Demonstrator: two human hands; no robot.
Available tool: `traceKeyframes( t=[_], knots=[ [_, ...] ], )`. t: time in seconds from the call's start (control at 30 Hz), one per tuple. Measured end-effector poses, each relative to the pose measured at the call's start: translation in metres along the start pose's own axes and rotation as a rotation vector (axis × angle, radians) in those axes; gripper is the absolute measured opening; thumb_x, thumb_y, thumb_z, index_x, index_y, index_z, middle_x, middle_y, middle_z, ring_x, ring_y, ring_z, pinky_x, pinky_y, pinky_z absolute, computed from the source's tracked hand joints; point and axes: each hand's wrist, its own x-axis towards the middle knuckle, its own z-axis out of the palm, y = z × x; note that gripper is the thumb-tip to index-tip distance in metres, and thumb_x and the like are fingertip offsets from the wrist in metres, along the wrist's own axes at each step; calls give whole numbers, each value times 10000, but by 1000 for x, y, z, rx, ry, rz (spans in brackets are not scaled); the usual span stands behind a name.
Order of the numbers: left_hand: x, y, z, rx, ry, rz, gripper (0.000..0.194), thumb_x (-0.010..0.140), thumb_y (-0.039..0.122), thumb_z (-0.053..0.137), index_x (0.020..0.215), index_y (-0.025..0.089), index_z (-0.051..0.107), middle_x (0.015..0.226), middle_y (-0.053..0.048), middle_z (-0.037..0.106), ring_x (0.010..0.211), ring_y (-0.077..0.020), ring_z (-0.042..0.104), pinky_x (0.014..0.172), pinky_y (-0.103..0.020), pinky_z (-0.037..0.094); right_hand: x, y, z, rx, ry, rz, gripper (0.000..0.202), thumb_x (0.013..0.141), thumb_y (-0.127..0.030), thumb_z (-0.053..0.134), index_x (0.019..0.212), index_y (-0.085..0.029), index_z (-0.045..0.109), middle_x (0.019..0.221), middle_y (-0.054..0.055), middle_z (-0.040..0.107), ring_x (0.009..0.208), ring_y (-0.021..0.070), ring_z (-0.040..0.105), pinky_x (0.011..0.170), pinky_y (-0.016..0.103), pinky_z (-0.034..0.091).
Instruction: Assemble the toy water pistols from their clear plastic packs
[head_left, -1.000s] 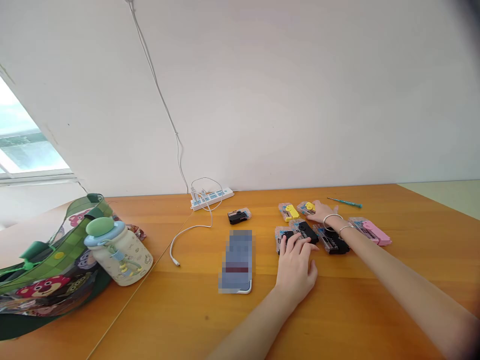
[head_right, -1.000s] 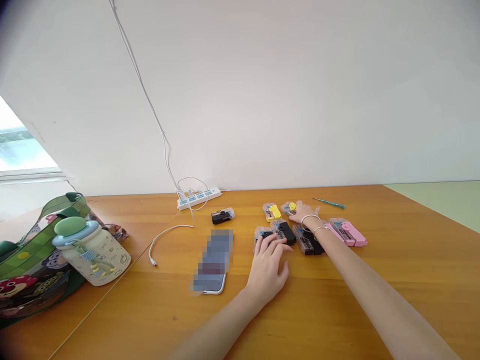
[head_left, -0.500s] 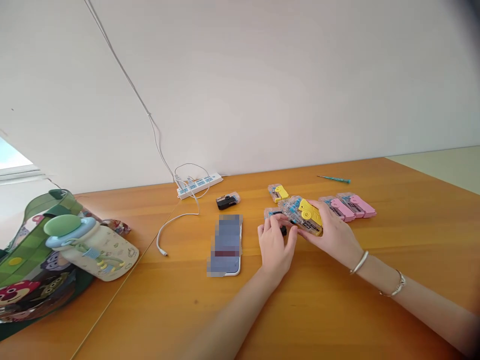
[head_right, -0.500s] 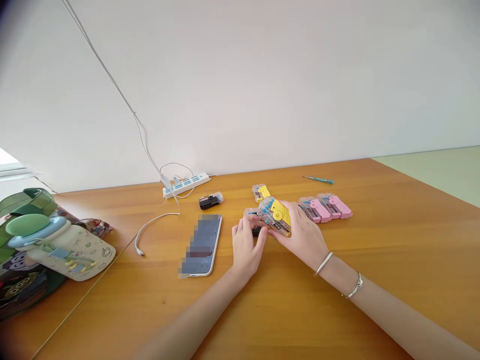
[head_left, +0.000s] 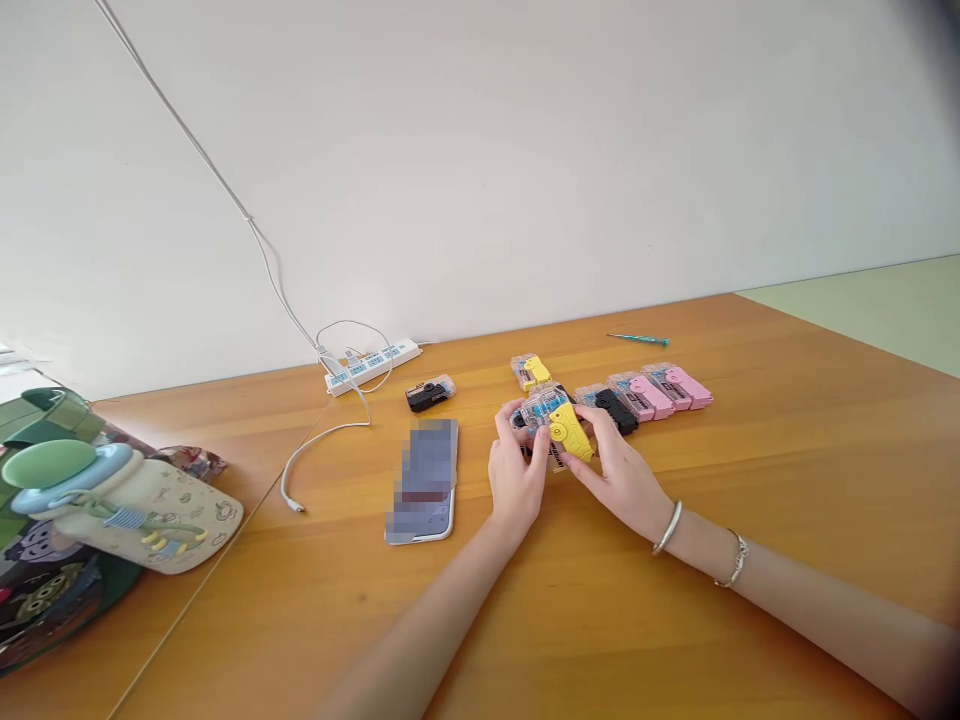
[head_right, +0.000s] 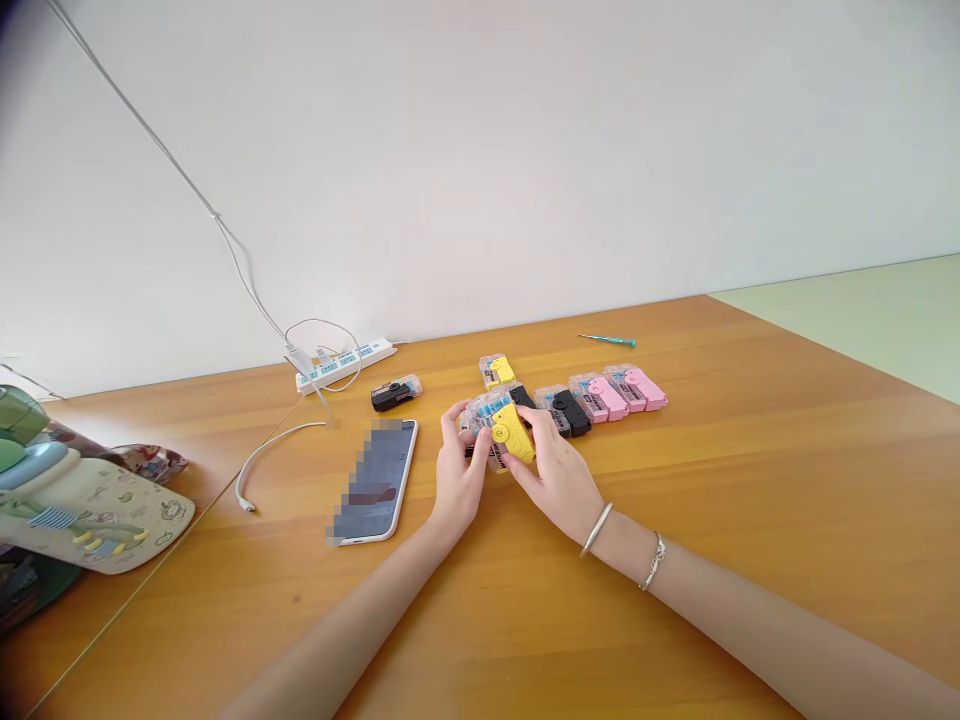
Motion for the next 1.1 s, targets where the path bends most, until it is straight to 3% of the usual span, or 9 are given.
traceKeyframes(
  t=[0.13,0.27,0.47,0.63,0.77,0.97,1.1],
  knots=[
    [-2,4,-2,-127,-47,34,402,915,372,342,1292,258,259,796,7,639,652,-143,604,599,-256,460,0,-3,-1,229,-43,2,414,894,-328,413,1281,-226,308,1276,120,434,1202,247,419,969,438,411],
    [0,4,-1,-250,-53,93,343,924,335,322,1248,231,284,986,-42,629,838,-152,622,742,-274,499,6,-4,-9,466,-171,91,401,894,-374,414,1261,-233,333,1254,116,444,1106,233,496,793,360,530],
    [3,0,-1,-340,-61,130,360,915,350,361,1248,226,305,1075,-63,600,885,-166,609,757,-281,497,19,8,-24,533,-291,117,406,855,-376,476,1222,-244,364,1237,113,428,897,192,563,604,299,535],
    [4,-1,0,-376,-87,129,372,905,379,396,1236,217,338,1070,-67,587,812,-154,595,709,-266,482,25,12,-33,590,-428,110,392,850,-374,496,1198,-240,375,1185,102,438,920,191,546,585,280,522],
    [5,-1,-3,-380,-121,141,361,906,378,394,1228,223,347,1009,-53,594,761,-143,574,687,-257,458,28,15,-40,653,-448,132,337,835,-386,525,1092,-247,356,1145,86,450,862,169,559,539,270,513],
    [4,-2,-7,-280,-299,126,314,911,371,362,1180,221,421,769,2,567,680,-140,534,663,-254,422,37,33,-59,575,-519,171,261,849,-404,495,1008,-269,339,989,37,596,698,142,558,540,284,479],
    [3,-3,-6,-251,-349,103,307,910,365,362,1176,230,433,746,13,547,695,-146,529,685,-259,412,38,34,-58,318,-365,78,211,874,-393,426,1000,-229,468,962,54,615,864,203,588,680,354,498]
  ],
)
